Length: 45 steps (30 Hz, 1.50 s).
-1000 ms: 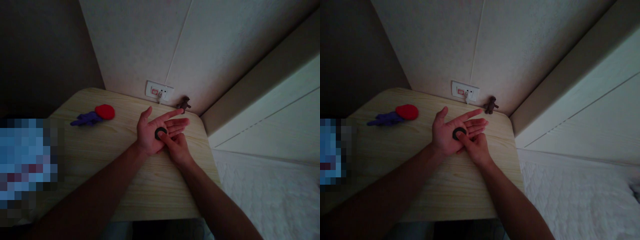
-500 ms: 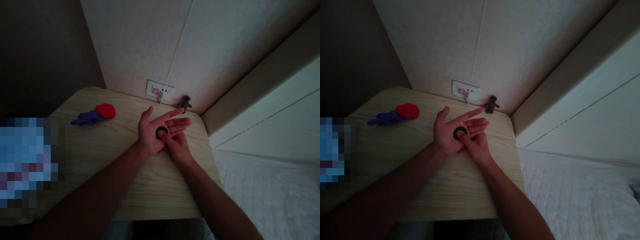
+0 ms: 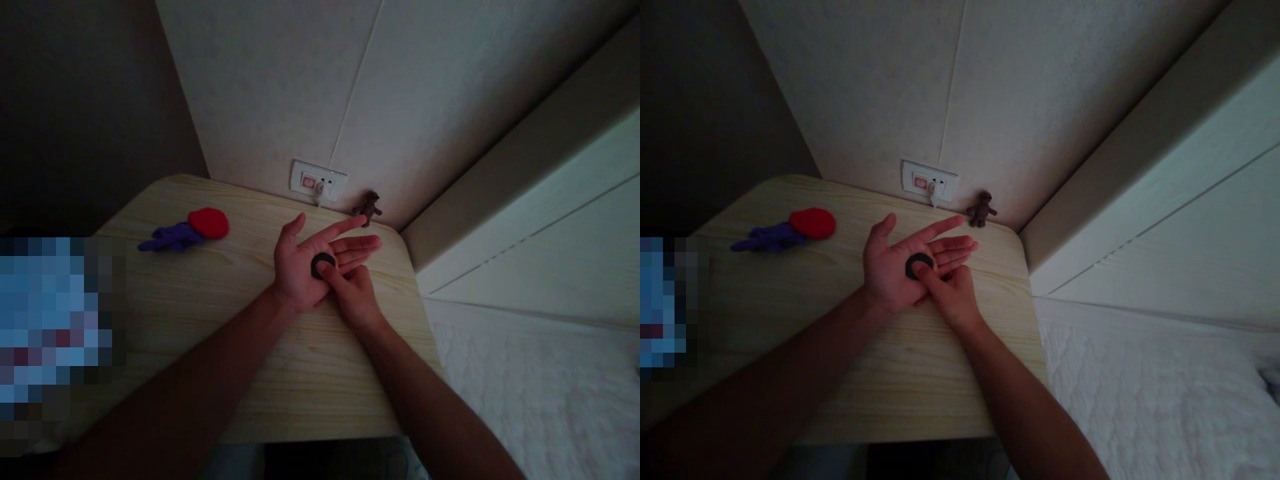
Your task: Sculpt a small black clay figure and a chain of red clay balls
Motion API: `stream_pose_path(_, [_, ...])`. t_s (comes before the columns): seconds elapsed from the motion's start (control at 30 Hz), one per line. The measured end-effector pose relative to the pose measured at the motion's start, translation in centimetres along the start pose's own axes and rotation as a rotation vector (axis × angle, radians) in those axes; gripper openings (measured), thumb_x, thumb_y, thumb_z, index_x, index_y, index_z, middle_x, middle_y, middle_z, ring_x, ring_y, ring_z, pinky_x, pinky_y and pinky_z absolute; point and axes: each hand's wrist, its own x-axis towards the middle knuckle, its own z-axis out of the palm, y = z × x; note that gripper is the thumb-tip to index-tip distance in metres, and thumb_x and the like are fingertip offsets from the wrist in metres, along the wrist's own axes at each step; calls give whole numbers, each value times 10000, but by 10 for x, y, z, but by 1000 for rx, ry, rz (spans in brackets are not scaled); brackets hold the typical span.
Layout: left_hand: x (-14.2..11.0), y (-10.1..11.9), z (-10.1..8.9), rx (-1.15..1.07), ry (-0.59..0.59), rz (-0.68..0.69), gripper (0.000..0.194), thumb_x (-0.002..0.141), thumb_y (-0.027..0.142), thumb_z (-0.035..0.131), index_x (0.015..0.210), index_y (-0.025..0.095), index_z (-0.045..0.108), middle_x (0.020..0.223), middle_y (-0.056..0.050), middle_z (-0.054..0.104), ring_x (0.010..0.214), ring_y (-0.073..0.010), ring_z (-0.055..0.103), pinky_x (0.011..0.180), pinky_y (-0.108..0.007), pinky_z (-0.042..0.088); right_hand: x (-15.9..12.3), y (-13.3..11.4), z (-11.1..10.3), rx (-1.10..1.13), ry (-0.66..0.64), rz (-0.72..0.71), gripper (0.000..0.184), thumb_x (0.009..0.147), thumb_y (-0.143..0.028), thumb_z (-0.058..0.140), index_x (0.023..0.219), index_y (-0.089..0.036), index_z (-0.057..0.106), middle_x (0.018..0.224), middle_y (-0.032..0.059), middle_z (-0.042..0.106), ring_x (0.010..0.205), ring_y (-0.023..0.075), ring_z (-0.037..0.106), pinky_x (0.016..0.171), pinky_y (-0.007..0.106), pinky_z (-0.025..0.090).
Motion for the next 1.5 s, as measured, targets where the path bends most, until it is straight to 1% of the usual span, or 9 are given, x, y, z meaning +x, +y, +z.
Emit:
stream_pose_path(0.13, [2, 1, -1, 41, 36, 62, 831, 856, 721, 451, 1368, 103, 666, 1262, -234, 754, 1408, -419, 572, 1172, -558, 403, -1, -6, 1, -5, 32, 27, 419, 778, -582, 847, 743, -195, 689, 579, 20, 718, 459, 152, 647, 438, 245, 507])
stream_pose_path(0.33, [3, -2, -5, 283, 11, 210, 615, 865, 598, 507, 1236, 164, 735, 1290, -176, 752, 1427, -405, 544, 1178, -524, 377, -4, -14, 4, 2, 67, 68, 466, 742, -594, 870, 751, -209, 606, 523, -19, 668, 398, 119, 587, 404, 214, 474])
stream_pose_path(0.43, [3, -4, -4, 350, 62, 265, 538, 870, 561, 519, 1194, 195, 745, 1342, -139, 732, 1450, -379, 513, 1219, -500, 322, -4, -14, 4, 50, 16, 33, 416, 759, -556, 865, 781, -202, 648, 550, -21, 677, 437, 116, 601, 449, 218, 502])
stream_pose_path(0.53, [3, -6, -4, 413, 79, 291, 562, 883, 585, 511, 1217, 194, 736, 1336, -139, 729, 1432, -369, 525, 1227, -496, 310, -4, -15, 4, 98, 30, -62, 342, 763, -479, 875, 849, -212, 678, 617, -38, 688, 474, 107, 596, 486, 228, 517])
stream_pose_path(0.73, [4, -7, -5, 360, 111, 216, 706, 897, 686, 446, 1256, 142, 718, 1247, -172, 756, 1375, -394, 575, 1171, -525, 380, -1, -18, -2, 107, 86, -198, 216, 782, -359, 852, 891, -227, 721, 814, -24, 710, 584, 99, 583, 521, 229, 510])
stream_pose_path(0.9, [4, -5, -3, 299, 132, 190, 733, 876, 692, 453, 1256, 125, 719, 1247, -183, 758, 1319, -390, 614, 1139, -520, 415, 1, -15, -3, 63, 90, -199, 255, 765, -366, 854, 954, -225, 757, 885, 5, 746, 623, 108, 591, 548, 237, 518])
stream_pose_path(1.17, [3, -4, -3, 184, 85, 139, 774, 863, 684, 480, 1269, 68, 715, 1212, -237, 762, 1277, -409, 648, 1083, -522, 458, 5, -10, -2, 69, 167, -120, 366, 693, -411, 921, 797, -216, 630, 674, -49, 653, 507, 92, 548, 458, 224, 467])
stream_pose_path(1.33, [1, -1, 0, 157, 47, 141, 748, 876, 674, 467, 1244, 76, 724, 1156, -235, 784, 1278, -410, 657, 1065, -523, 472, 3, -10, -3, 25, 182, -41, 460, 713, -468, 915, 709, -224, 525, 559, -72, 596, 423, 83, 501, 399, 217, 400])
stream_pose_path(1.5, [0, 1, 2, 147, 49, 100, 764, 855, 684, 470, 1262, 84, 711, 1142, -241, 786, 1229, -412, 683, 1025, -546, 502, 2, -9, 0, 118, 85, 31, 412, 731, -505, 893, 807, -211, 615, 552, -69, 621, 385, 105, 518, 364, 237, 442])
